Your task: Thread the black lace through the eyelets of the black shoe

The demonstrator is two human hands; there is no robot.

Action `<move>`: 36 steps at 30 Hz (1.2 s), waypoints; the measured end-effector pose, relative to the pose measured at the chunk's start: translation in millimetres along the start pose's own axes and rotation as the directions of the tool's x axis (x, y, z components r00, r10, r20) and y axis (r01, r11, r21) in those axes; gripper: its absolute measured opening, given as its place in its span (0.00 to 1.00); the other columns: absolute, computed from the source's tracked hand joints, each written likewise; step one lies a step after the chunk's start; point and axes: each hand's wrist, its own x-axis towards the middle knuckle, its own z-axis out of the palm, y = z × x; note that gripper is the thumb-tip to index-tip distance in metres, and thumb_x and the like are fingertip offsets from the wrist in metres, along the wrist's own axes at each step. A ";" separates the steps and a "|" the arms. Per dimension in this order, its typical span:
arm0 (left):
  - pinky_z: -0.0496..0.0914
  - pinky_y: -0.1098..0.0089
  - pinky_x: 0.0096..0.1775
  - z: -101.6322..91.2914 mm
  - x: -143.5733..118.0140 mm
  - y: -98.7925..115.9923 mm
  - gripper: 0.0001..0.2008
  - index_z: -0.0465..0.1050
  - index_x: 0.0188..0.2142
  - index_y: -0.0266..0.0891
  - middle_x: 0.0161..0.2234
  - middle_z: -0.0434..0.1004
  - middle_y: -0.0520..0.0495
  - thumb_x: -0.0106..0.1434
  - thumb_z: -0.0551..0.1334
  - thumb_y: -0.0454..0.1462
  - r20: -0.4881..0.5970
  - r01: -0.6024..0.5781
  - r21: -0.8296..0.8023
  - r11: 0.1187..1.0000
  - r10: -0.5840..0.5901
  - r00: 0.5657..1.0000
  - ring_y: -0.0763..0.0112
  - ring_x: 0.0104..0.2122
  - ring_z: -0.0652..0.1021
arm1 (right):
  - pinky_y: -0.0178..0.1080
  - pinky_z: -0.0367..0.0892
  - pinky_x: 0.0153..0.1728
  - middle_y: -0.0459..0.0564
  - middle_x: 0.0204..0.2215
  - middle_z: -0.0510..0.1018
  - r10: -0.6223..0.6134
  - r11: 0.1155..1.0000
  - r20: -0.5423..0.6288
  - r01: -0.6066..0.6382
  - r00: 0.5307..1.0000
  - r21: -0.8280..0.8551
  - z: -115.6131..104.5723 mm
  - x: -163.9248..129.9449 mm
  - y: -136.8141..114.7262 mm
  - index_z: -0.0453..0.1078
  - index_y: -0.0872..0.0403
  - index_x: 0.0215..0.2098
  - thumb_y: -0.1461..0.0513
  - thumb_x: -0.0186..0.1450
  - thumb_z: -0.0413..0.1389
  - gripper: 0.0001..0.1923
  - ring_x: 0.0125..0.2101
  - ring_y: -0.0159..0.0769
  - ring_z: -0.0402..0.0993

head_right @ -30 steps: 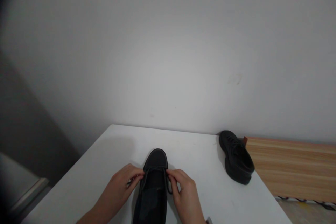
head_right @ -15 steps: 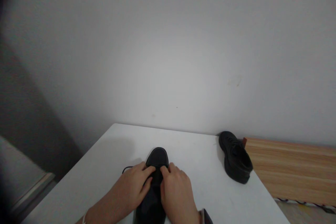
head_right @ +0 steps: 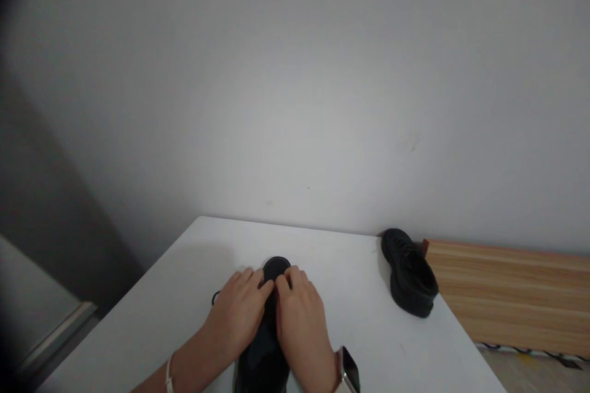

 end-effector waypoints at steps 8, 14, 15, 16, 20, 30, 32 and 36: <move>0.70 0.56 0.44 -21.9 -3.0 -14.1 0.12 0.75 0.38 0.36 0.38 0.77 0.40 0.69 0.52 0.30 -0.034 -0.053 -0.093 0.994 0.050 0.998 0.55 0.40 0.76 | 0.36 0.67 0.35 0.47 0.33 0.73 0.116 0.763 -0.124 -0.008 0.985 0.646 -34.5 1.6 -11.8 0.61 0.51 0.40 0.62 0.75 0.42 0.08 0.32 0.34 0.72; 0.71 0.55 0.48 -22.1 -5.3 -12.7 0.14 0.77 0.38 0.34 0.41 0.77 0.37 0.68 0.51 0.30 0.097 -0.087 -0.040 0.995 0.090 0.991 0.54 0.44 0.76 | 0.35 0.66 0.33 0.47 0.33 0.74 0.166 0.638 -0.232 0.075 0.958 0.766 -55.1 -13.0 -13.2 0.64 0.51 0.41 0.60 0.76 0.45 0.08 0.31 0.33 0.69; 0.71 0.54 0.48 -21.9 -6.3 -11.3 0.13 0.77 0.39 0.34 0.42 0.77 0.36 0.67 0.53 0.31 0.097 -0.101 -0.056 0.993 0.106 0.990 0.53 0.44 0.76 | 0.35 0.66 0.33 0.47 0.32 0.74 0.160 0.631 -0.257 0.102 0.953 0.769 -58.7 -15.1 -14.2 0.65 0.50 0.41 0.61 0.76 0.46 0.07 0.31 0.33 0.69; 0.71 0.54 0.48 -21.4 -7.3 -10.0 0.12 0.77 0.39 0.34 0.43 0.77 0.36 0.67 0.54 0.33 0.092 -0.113 -0.072 0.991 0.120 0.989 0.53 0.45 0.76 | 0.34 0.66 0.33 0.46 0.32 0.75 0.150 0.625 -0.282 0.130 0.948 0.770 -62.4 -17.0 -15.2 0.65 0.50 0.41 0.62 0.76 0.46 0.07 0.31 0.33 0.69; 0.74 0.53 0.47 -13.9 -9.2 -7.3 0.10 0.76 0.40 0.33 0.46 0.75 0.34 0.60 0.57 0.30 0.103 -0.087 -0.042 0.995 0.091 0.990 0.50 0.46 0.76 | 0.33 0.66 0.31 0.45 0.30 0.75 0.129 0.592 -0.380 0.236 0.916 0.771 -75.9 -23.7 -17.9 0.65 0.49 0.43 0.64 0.76 0.47 0.07 0.29 0.31 0.68; 0.76 0.55 0.47 -3.7 -1.8 1.9 0.19 0.74 0.43 0.30 0.47 0.76 0.33 0.61 0.49 0.19 0.141 -0.011 0.061 0.998 0.003 0.990 0.52 0.47 0.78 | 0.37 0.67 0.37 0.45 0.25 0.75 0.278 0.464 -0.363 0.207 0.889 0.861 -64.9 -39.7 -2.1 0.65 0.49 0.41 0.59 0.75 0.49 0.05 0.32 0.34 0.70; 0.76 0.55 0.47 -2.1 0.0 2.7 0.19 0.74 0.43 0.29 0.47 0.77 0.32 0.62 0.48 0.19 0.136 -0.003 0.069 0.998 -0.007 0.991 0.52 0.47 0.78 | 0.37 0.67 0.35 0.43 0.23 0.73 0.327 0.343 -0.257 0.139 0.910 0.929 -52.3 -43.5 1.8 0.64 0.49 0.41 0.57 0.75 0.48 0.07 0.30 0.34 0.70; 0.75 0.57 0.47 4.1 3.6 2.5 0.20 0.74 0.43 0.30 0.45 0.78 0.34 0.61 0.48 0.18 0.105 0.011 0.088 0.996 -0.021 0.994 0.55 0.46 0.79 | 0.30 0.53 0.20 0.38 0.20 0.64 0.408 0.071 0.135 -0.179 0.903 0.981 -23.5 -51.4 -0.5 0.62 0.50 0.38 0.48 0.72 0.52 0.15 0.18 0.25 0.56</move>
